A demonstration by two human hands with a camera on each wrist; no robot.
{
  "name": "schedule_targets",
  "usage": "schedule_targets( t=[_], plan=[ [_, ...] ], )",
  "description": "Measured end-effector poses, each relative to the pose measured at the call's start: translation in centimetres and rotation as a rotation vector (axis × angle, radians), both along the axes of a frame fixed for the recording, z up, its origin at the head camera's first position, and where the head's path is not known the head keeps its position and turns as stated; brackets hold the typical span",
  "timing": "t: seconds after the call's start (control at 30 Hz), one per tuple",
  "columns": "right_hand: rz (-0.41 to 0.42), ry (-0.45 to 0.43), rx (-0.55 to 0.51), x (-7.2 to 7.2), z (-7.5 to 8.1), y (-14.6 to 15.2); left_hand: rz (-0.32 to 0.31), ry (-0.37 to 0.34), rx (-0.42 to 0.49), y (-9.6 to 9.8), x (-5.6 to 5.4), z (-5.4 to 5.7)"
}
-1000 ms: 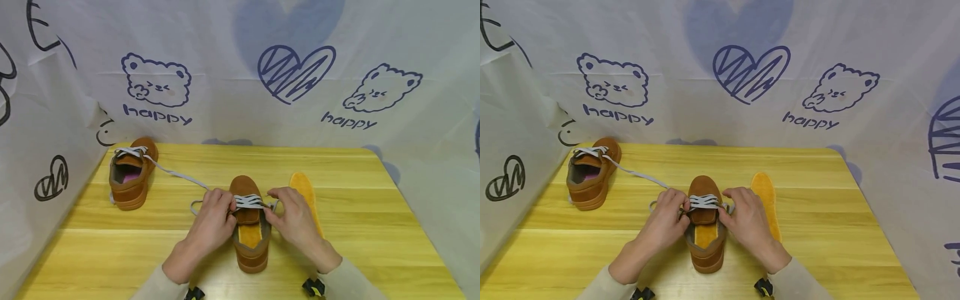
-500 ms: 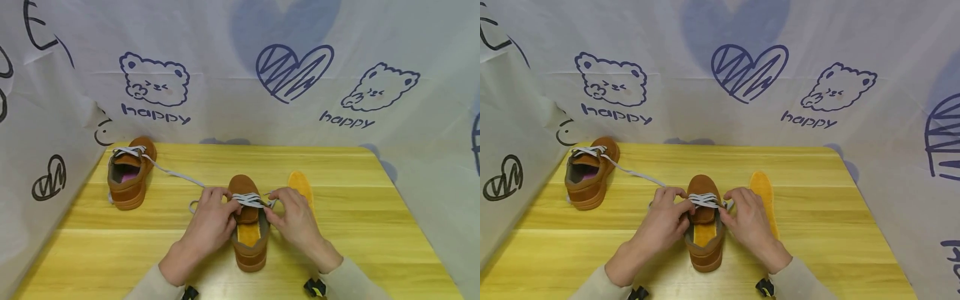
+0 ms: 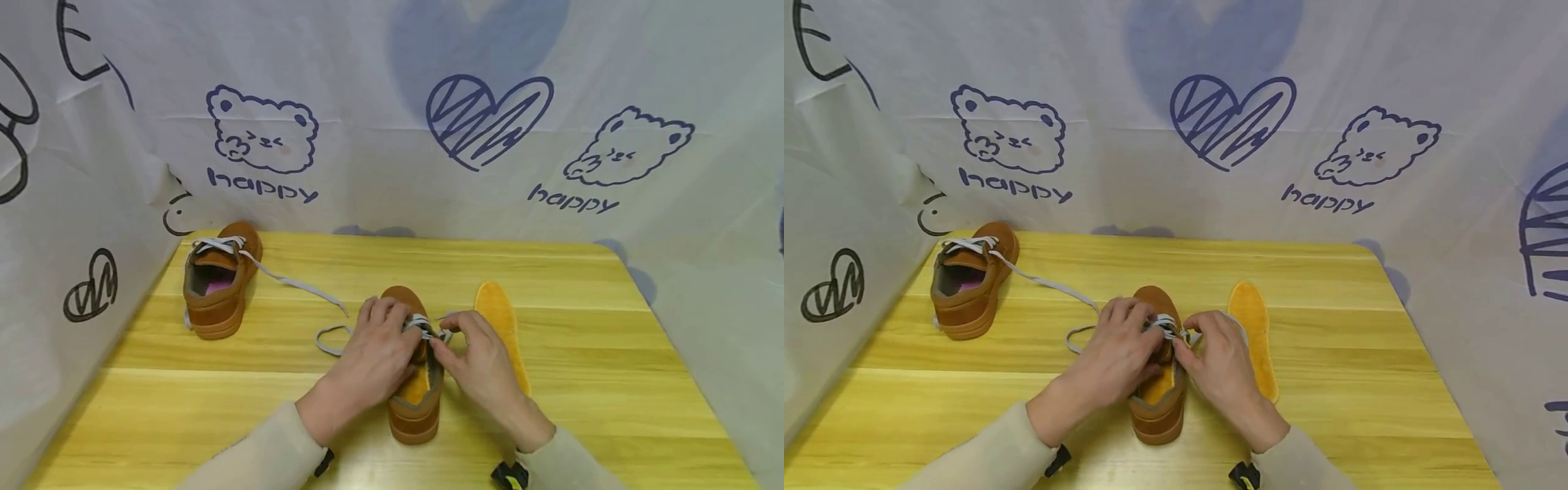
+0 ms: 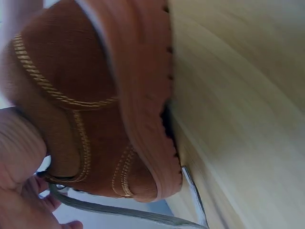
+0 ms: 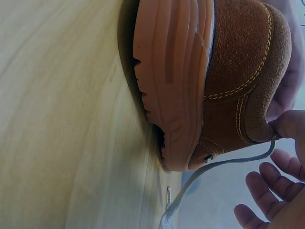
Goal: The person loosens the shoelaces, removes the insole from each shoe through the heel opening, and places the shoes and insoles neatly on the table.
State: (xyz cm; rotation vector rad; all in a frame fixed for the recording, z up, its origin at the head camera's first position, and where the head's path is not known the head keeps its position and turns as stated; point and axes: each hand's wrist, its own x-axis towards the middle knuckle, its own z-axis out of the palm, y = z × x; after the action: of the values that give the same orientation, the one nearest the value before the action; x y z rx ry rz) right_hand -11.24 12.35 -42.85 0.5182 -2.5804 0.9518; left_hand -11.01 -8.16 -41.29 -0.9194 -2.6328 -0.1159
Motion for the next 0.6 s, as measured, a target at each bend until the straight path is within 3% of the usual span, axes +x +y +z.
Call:
schedule_targets(
  t=[0.17,0.3,0.4,0.6],
  plan=[
    [-0.002,-0.022,-0.013,-0.04,-0.06,0.07,0.046,0.019,-0.083,0.64,-0.39,-0.14],
    [0.002,-0.037,-0.019,-0.05,-0.09,0.15,0.068,0.04,-0.099,0.81,-0.36,-0.11],
    [0.009,-0.043,-0.015,-0.02,-0.03,0.17,0.068,0.062,-0.056,0.64,-0.23,-0.06],
    [0.03,-0.072,0.04,0.3,0.2,0.17,0.043,0.185,0.106,0.39,-0.49,0.55]
  ],
)
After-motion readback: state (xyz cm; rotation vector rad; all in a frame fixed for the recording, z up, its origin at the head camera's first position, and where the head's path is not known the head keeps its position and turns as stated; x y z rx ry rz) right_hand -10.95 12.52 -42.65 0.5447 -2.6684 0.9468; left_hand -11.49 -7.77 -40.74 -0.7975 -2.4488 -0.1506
